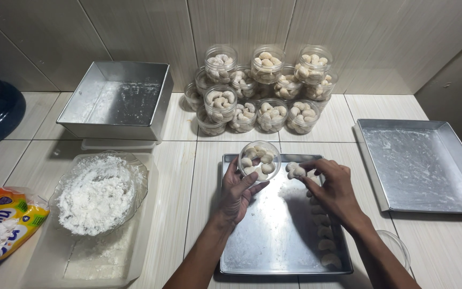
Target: Picking up crescent-shaped cookies from a tray and placing them into a plastic container
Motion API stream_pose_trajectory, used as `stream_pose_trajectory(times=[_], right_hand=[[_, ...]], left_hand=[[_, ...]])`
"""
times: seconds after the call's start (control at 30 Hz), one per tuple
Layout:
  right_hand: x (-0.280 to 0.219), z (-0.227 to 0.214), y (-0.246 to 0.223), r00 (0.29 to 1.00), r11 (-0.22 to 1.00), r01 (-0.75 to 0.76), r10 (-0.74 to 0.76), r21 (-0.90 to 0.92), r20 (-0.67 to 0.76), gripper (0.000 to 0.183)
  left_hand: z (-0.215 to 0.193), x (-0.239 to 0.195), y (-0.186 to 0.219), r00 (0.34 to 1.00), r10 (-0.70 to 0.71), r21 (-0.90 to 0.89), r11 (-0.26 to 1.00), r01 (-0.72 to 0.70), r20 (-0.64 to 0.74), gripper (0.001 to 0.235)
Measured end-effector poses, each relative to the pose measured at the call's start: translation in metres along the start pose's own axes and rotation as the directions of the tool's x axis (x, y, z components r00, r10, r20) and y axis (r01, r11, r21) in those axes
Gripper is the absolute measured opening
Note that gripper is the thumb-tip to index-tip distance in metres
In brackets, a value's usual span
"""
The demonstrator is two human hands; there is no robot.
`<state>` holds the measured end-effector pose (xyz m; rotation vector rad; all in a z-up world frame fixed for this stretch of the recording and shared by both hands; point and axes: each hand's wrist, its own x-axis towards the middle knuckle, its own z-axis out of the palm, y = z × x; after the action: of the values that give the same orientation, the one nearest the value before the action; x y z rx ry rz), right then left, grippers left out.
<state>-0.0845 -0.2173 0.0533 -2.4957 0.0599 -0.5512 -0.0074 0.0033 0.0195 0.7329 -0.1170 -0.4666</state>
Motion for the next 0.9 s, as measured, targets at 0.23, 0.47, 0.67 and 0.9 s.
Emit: stream_pose_trajectory(times=[0.23,0.47,0.67,0.9], right_hand=[[0.019,-0.007,-0.080,0.978,0.977,0.183,-0.170,0.110,-0.123,0.026],[0.043,0.042,-0.085,0.953,0.962,0.241,-0.259,-0.127,-0.157,0.028],[0.048,0.058,-0.078,0.965,0.960,0.227,-0.244,-0.165,-0.092,0.024],[0.048,0.045,-0.090,0.966,0.948,0.259,-0.257,-0.183,0.034,0.016]], left_hand=[[-0.001,0.002,-0.006,1.000,0.026,-0.006,1.000,-0.026,0.003,0.069],[-0.011,0.007,-0.015,0.998,0.058,0.029,0.998,-0.057,-0.010,0.068],[-0.012,0.006,-0.016,0.998,0.062,0.034,0.998,-0.061,-0.024,0.066],[-0.018,0.009,-0.020,0.998,0.052,0.018,0.999,-0.051,-0.028,0.063]])
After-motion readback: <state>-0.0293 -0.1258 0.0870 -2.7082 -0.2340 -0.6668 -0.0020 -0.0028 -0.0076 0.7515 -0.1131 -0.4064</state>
